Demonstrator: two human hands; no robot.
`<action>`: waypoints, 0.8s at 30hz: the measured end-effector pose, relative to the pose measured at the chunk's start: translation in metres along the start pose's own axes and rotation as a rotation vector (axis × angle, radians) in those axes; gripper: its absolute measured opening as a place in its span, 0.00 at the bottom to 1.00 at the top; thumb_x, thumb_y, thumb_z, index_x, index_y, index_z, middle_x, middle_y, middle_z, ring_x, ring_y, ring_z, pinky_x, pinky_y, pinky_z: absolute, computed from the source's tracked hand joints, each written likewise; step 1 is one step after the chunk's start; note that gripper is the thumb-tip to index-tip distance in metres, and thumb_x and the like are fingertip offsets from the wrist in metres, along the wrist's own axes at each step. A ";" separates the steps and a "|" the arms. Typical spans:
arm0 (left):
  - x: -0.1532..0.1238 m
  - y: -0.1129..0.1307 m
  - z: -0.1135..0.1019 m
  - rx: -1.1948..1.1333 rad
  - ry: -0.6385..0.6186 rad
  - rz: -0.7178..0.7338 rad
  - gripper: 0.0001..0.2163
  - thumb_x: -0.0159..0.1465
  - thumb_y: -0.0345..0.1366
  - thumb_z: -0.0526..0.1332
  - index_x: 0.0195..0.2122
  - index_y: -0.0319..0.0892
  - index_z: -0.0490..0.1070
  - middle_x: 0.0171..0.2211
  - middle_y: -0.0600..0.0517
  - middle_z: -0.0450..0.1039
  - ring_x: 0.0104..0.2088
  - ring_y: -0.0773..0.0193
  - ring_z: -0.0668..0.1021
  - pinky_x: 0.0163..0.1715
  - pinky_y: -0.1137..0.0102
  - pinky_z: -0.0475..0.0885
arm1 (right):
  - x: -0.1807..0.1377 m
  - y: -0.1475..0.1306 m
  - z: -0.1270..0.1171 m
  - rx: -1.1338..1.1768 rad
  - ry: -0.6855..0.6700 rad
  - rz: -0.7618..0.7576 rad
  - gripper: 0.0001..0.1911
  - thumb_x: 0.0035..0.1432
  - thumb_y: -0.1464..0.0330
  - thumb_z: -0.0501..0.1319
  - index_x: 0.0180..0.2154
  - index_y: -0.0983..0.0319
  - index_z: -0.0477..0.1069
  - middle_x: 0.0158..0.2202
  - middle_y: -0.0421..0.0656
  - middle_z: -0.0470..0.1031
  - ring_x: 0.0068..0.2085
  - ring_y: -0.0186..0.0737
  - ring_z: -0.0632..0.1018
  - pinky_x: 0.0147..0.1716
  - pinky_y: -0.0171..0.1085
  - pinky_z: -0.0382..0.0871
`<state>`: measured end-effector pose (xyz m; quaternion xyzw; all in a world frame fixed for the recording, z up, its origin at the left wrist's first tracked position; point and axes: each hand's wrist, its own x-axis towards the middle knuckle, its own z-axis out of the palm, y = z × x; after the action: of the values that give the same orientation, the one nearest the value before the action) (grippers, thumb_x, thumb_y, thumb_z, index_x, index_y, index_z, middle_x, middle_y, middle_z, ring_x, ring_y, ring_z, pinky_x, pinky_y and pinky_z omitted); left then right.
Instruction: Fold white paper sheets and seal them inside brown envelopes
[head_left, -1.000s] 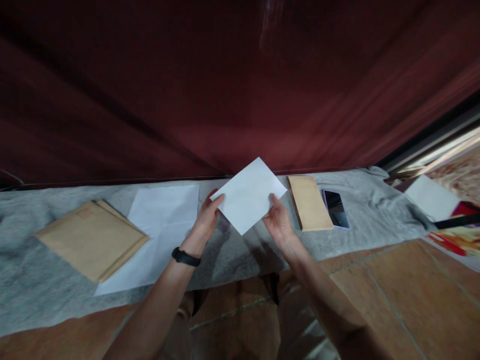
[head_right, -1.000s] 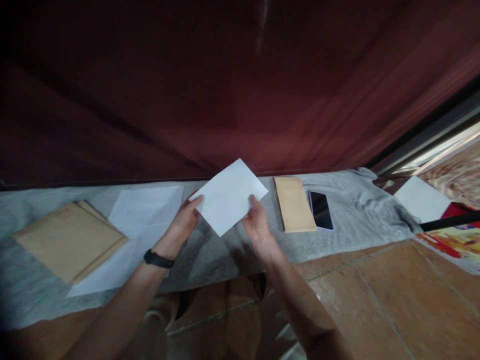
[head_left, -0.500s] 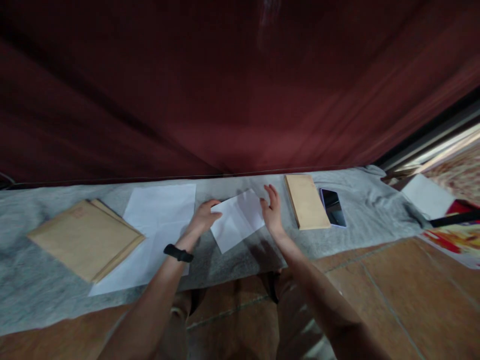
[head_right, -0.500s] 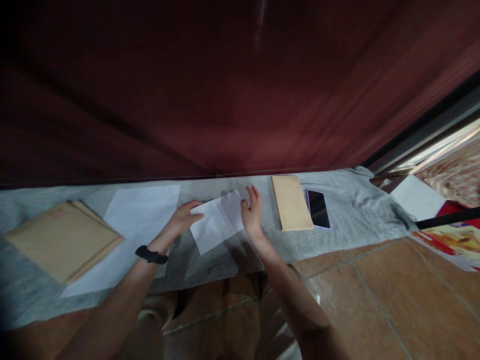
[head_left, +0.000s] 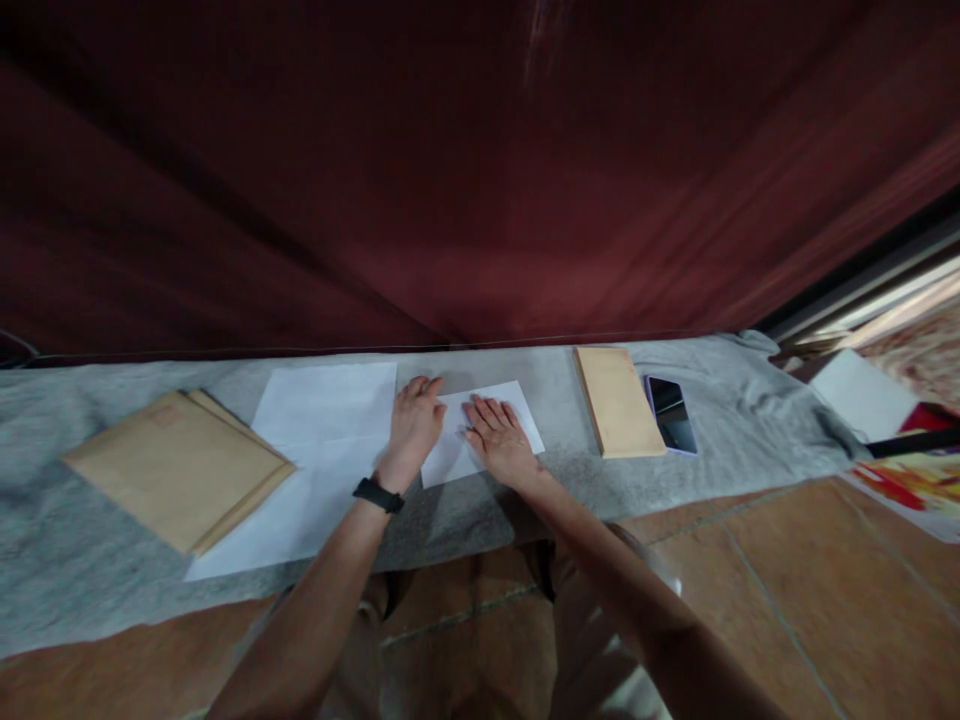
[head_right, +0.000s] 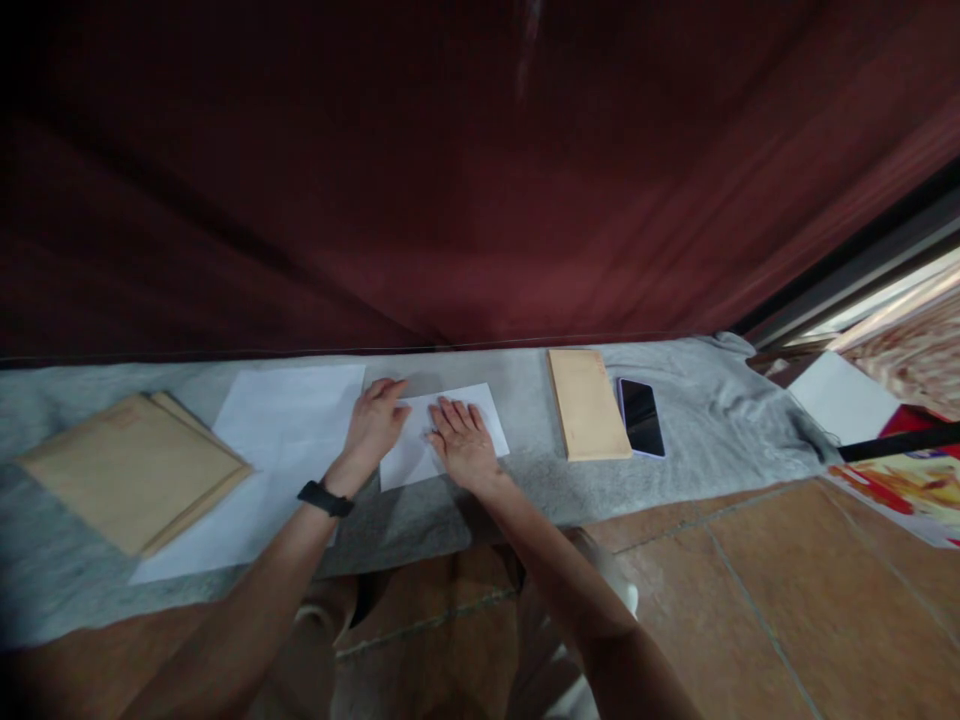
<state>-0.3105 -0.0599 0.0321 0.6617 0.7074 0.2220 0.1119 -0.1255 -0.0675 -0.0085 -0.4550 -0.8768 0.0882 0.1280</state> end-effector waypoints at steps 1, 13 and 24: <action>-0.006 0.008 0.005 0.018 0.073 0.039 0.23 0.68 0.32 0.55 0.65 0.37 0.67 0.67 0.37 0.64 0.68 0.46 0.66 0.68 0.50 0.59 | 0.000 -0.001 0.000 -0.004 0.000 0.006 0.28 0.75 0.59 0.47 0.71 0.60 0.58 0.73 0.44 0.55 0.73 0.48 0.57 0.72 0.52 0.48; -0.051 0.034 0.057 0.082 -0.018 0.117 0.32 0.73 0.45 0.49 0.72 0.29 0.52 0.72 0.34 0.52 0.74 0.47 0.54 0.71 0.49 0.49 | -0.001 0.008 -0.002 -0.075 -0.052 0.041 0.29 0.73 0.65 0.49 0.72 0.59 0.54 0.74 0.47 0.50 0.73 0.54 0.55 0.71 0.57 0.46; -0.058 0.016 0.051 0.159 0.029 0.083 0.32 0.72 0.47 0.51 0.72 0.29 0.54 0.73 0.33 0.49 0.74 0.45 0.52 0.71 0.48 0.47 | -0.006 0.041 -0.004 -0.086 0.074 0.173 0.29 0.75 0.58 0.47 0.71 0.60 0.58 0.73 0.49 0.55 0.71 0.55 0.60 0.70 0.56 0.50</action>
<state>-0.2678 -0.1081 -0.0128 0.6937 0.6964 0.1793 0.0395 -0.0887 -0.0488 -0.0166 -0.5369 -0.8320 0.0443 0.1328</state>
